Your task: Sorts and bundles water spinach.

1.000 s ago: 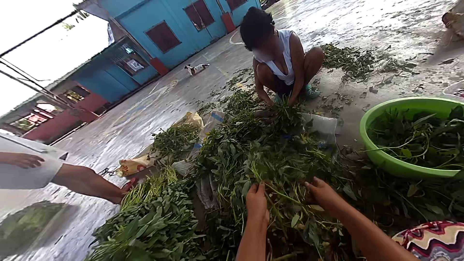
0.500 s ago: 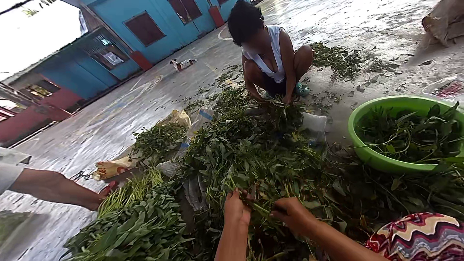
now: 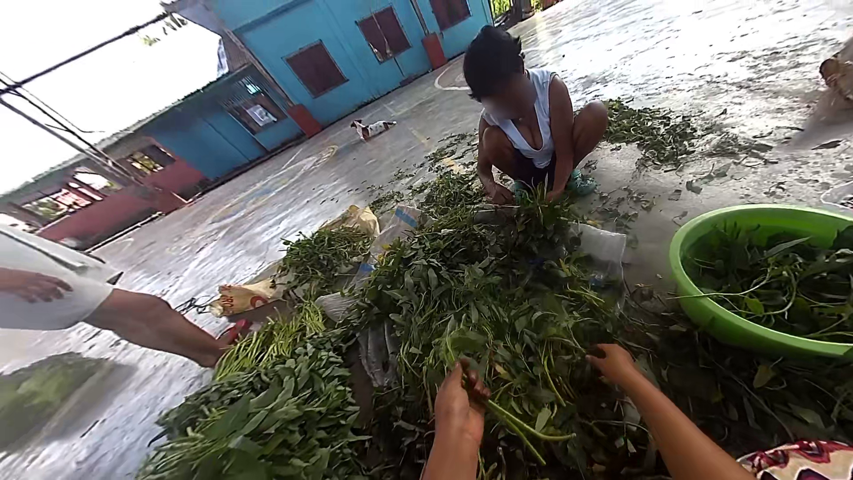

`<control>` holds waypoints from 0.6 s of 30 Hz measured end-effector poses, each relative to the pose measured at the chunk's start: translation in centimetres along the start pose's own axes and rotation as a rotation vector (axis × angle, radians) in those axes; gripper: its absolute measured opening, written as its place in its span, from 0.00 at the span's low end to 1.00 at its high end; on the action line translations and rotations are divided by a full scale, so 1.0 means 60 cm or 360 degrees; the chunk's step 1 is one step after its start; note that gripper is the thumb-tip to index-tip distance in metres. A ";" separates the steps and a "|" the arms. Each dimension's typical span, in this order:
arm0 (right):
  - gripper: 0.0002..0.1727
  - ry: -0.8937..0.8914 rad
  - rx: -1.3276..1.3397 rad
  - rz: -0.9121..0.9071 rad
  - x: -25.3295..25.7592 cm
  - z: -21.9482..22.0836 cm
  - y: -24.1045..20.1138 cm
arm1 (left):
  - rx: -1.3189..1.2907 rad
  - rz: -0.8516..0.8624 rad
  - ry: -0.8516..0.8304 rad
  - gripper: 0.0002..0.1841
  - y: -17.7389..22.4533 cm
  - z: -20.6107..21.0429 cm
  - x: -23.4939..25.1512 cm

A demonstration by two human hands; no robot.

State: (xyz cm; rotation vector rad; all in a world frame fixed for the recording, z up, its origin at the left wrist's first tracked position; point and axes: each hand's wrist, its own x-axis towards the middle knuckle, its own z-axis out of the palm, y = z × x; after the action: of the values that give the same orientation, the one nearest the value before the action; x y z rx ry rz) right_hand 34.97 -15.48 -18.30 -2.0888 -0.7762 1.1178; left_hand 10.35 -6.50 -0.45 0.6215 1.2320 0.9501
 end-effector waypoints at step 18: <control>0.06 -0.0307 0.0985 -0.0903 -0.155 -0.021 -0.157 | 0.0756 0.0486 -0.0664 0.15 -0.054 0.079 -0.044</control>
State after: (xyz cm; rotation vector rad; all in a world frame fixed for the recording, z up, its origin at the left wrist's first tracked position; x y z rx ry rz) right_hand 29.86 -16.81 -6.12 -1.1633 -0.8952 1.0618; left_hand 15.65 -9.94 -0.66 1.3429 0.9992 0.7200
